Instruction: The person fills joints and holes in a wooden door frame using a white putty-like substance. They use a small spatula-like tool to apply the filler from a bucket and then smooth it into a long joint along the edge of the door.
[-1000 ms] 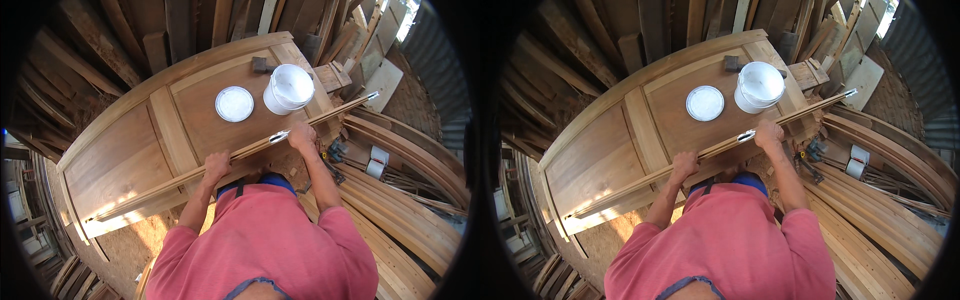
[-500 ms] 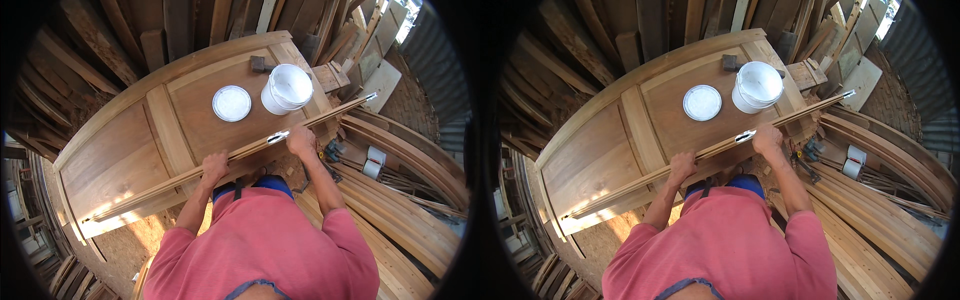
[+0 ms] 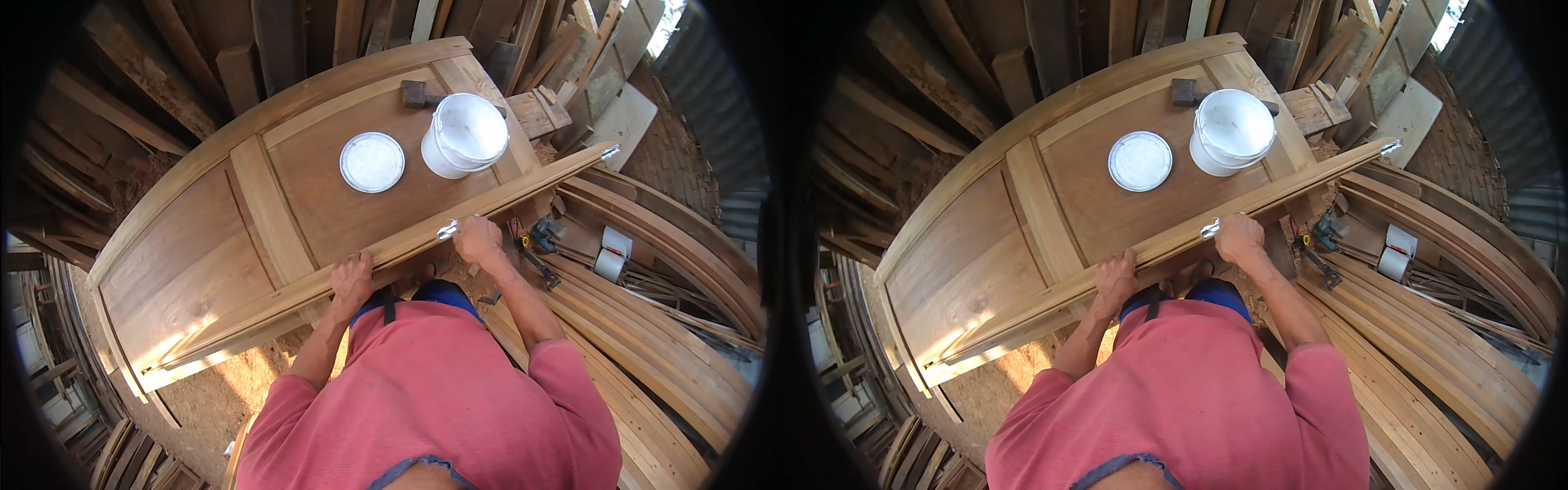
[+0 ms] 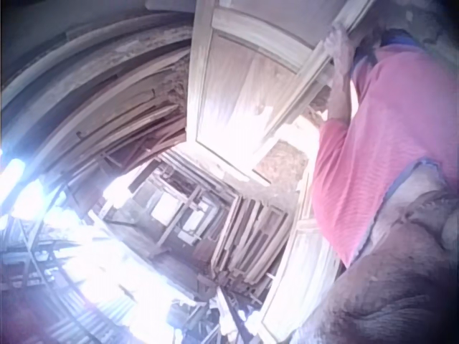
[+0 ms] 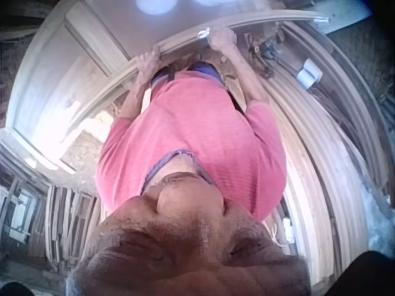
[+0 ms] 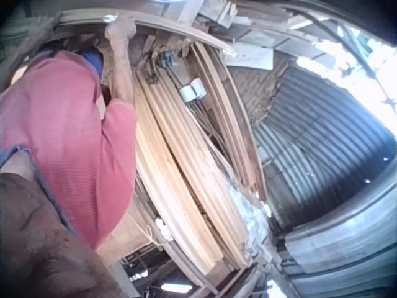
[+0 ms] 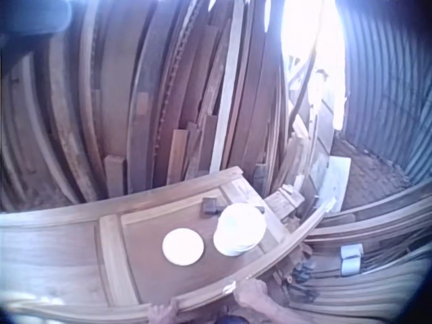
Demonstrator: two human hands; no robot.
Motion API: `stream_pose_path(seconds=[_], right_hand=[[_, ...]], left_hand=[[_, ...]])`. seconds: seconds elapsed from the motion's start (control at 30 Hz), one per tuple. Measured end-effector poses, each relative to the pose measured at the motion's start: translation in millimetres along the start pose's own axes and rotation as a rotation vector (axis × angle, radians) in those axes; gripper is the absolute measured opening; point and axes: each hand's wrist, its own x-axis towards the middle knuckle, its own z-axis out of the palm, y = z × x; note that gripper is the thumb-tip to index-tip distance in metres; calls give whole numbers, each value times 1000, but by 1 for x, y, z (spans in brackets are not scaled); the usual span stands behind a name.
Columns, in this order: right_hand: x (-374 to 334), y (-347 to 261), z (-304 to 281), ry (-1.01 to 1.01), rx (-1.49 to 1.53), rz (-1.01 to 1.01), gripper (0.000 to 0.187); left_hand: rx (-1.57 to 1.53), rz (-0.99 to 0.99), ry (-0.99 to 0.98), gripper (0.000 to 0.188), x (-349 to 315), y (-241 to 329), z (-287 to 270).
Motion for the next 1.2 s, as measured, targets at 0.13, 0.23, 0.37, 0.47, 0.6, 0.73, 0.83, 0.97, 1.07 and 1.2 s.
stream_pose_path(seconds=[0.13,0.23,0.37,0.47,0.6,0.73,0.83,0.97,1.07,1.2], right_hand=[[8,7,-10,-28,-103,11,24],[9,10,-13,-5,-93,22,25],[9,-4,4,-48,-125,-58,27],[28,8,1,33,-43,7,27],[18,2,-16,86,-35,53,31],[21,-13,-10,-11,5,7,27],[29,-3,-30,81,34,115,27],[23,25,-24,219,101,15,28],[17,3,-18,96,-49,-12,26],[27,22,-18,144,34,92,21]], left_hand=[[32,-34,-68,14,-1,-4,2],[10,-14,-45,17,-2,-7,2],[3,-69,-144,20,3,-4,-4],[4,-77,-150,20,8,-6,-7],[52,-129,-268,18,16,-2,-23],[56,-134,-294,19,22,-1,-24],[58,-144,-303,22,24,-4,-26],[93,-154,-359,30,28,-11,-26],[102,-129,-405,32,35,-2,-34],[111,-102,-367,32,36,-7,-25]])
